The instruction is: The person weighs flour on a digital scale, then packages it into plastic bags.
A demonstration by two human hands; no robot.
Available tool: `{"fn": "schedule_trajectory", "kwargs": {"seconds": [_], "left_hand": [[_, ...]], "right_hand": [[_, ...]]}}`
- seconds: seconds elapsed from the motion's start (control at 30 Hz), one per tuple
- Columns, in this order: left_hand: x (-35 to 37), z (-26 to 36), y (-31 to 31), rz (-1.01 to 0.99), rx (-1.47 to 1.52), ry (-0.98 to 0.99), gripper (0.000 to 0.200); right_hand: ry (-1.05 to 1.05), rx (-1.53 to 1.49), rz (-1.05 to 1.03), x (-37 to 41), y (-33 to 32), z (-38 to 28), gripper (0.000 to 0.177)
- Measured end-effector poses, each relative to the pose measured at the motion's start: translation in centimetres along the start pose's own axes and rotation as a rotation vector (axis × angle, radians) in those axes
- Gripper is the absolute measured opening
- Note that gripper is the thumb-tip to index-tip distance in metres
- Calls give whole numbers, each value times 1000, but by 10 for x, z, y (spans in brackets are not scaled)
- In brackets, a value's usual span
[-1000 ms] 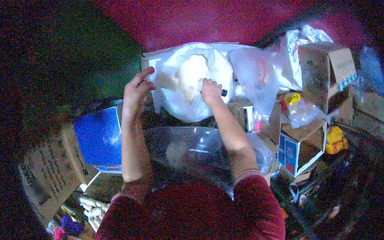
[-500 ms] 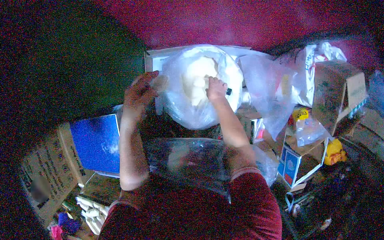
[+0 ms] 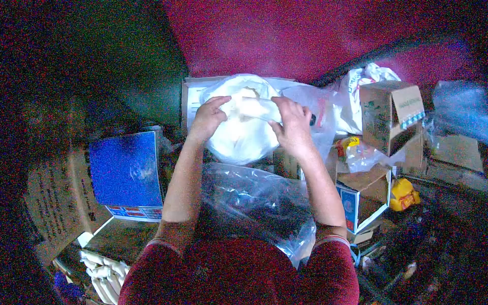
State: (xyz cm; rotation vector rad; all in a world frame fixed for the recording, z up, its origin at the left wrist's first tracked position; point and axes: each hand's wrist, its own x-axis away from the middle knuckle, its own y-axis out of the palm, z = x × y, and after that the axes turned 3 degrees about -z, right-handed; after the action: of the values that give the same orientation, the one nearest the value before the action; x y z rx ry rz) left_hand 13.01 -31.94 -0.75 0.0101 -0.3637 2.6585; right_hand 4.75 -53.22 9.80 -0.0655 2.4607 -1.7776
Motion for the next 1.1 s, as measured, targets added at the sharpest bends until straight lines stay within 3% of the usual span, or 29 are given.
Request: {"fn": "schedule_trajectory", "kwargs": {"seconds": [0.3,0.53,0.6,0.7,0.83,0.97,1.1], "left_hand": [[-1,9,28,36,256,-28,45],[-2,15,39,35,346,-64,41],[-3,12,41,42,243,-22,46],[3,18,43,89,85,60,46],[-7,2,48,103,-210,235,43],[-2,2,46,102,-335,282,39],[23,45,21,70,-141,186,40]], "right_hand": [[-199,590,37,-19,-7,-46,42],[-284,744,68,-21,-8,-60,38],[-277,783,65,-19,-10,-60,39],[-196,751,130,-7,-17,-50,39],[73,602,114,30,-36,-34,47],[342,273,120,82,-46,-14,58],[527,-67,199,151,-35,22,65]]}}
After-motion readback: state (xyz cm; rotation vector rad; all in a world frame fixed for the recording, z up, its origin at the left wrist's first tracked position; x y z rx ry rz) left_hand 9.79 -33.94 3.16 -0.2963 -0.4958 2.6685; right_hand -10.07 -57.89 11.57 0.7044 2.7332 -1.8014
